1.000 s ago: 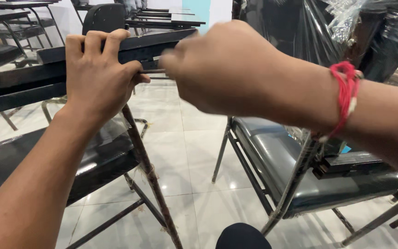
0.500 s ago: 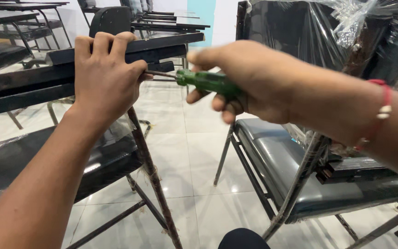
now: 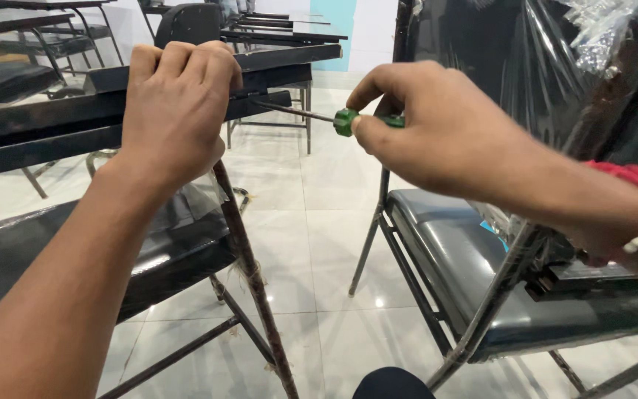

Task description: The person assembles a school desk by attaching a gray tabletop to a black metal chair frame using a green-handled screwdriver. They align the tabletop, insert screws, and tighten them to secure the desk. The person then moves the assembled desk aside and begins working on another chair frame.

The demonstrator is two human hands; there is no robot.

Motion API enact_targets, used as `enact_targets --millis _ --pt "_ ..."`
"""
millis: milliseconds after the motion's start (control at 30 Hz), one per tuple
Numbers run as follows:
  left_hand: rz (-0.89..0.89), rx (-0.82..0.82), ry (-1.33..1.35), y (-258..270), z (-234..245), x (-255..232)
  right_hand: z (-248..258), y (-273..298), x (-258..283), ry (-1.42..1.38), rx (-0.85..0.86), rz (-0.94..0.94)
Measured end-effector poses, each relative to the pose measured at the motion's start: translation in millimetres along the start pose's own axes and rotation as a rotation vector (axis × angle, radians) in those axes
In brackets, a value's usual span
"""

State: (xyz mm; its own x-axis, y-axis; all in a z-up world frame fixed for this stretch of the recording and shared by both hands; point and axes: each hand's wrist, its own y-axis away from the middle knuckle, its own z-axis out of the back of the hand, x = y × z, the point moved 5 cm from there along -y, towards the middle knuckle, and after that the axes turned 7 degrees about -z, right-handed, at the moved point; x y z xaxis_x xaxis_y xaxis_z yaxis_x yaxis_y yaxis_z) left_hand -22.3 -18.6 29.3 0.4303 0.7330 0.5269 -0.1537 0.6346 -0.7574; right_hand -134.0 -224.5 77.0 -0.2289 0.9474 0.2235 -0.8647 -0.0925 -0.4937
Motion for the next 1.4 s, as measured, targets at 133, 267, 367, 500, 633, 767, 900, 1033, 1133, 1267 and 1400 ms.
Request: enact_targets --millis 133,267,367,500,633,767,900,1033,1133,1267,1400 --pt "-0.016 -0.049 0.0 -4 0 3 -18 -3 -10 -0.014 0.063 -0.084" --pt "0.008 -0.035 0.039 -5 -6 8 -24 5 -9 -0.109 -0.03 0.026" --pt "0.009 -0.024 0.052 -5 -10 12 -28 5 -10 -0.126 -0.091 0.076" --pt "0.0 -0.038 0.021 -5 -15 13 -31 6 -7 -0.137 -0.177 0.279" --pt "-0.008 -0.065 0.019 -3 -17 12 -36 7 -7 -0.081 -0.182 0.3" --pt "0.004 -0.058 0.045 -5 -19 13 -37 9 -7 -0.033 -0.171 0.303" --pt "0.009 -0.056 0.05 -6 -17 13 -34 14 -2 -0.039 -0.189 0.333" --pt "0.012 -0.052 0.025 -8 -14 11 -30 8 0 -0.109 -0.156 0.217" --pt "0.026 -0.045 0.082 -9 -11 11 -25 -9 -3 -0.173 -0.067 0.014" --pt "0.032 -0.001 0.052 -11 -10 7 -15 -22 -6 -0.232 0.019 -0.103" --pt "0.035 -0.007 0.015 -13 -9 3 -8 -10 14 0.071 -0.195 0.333"
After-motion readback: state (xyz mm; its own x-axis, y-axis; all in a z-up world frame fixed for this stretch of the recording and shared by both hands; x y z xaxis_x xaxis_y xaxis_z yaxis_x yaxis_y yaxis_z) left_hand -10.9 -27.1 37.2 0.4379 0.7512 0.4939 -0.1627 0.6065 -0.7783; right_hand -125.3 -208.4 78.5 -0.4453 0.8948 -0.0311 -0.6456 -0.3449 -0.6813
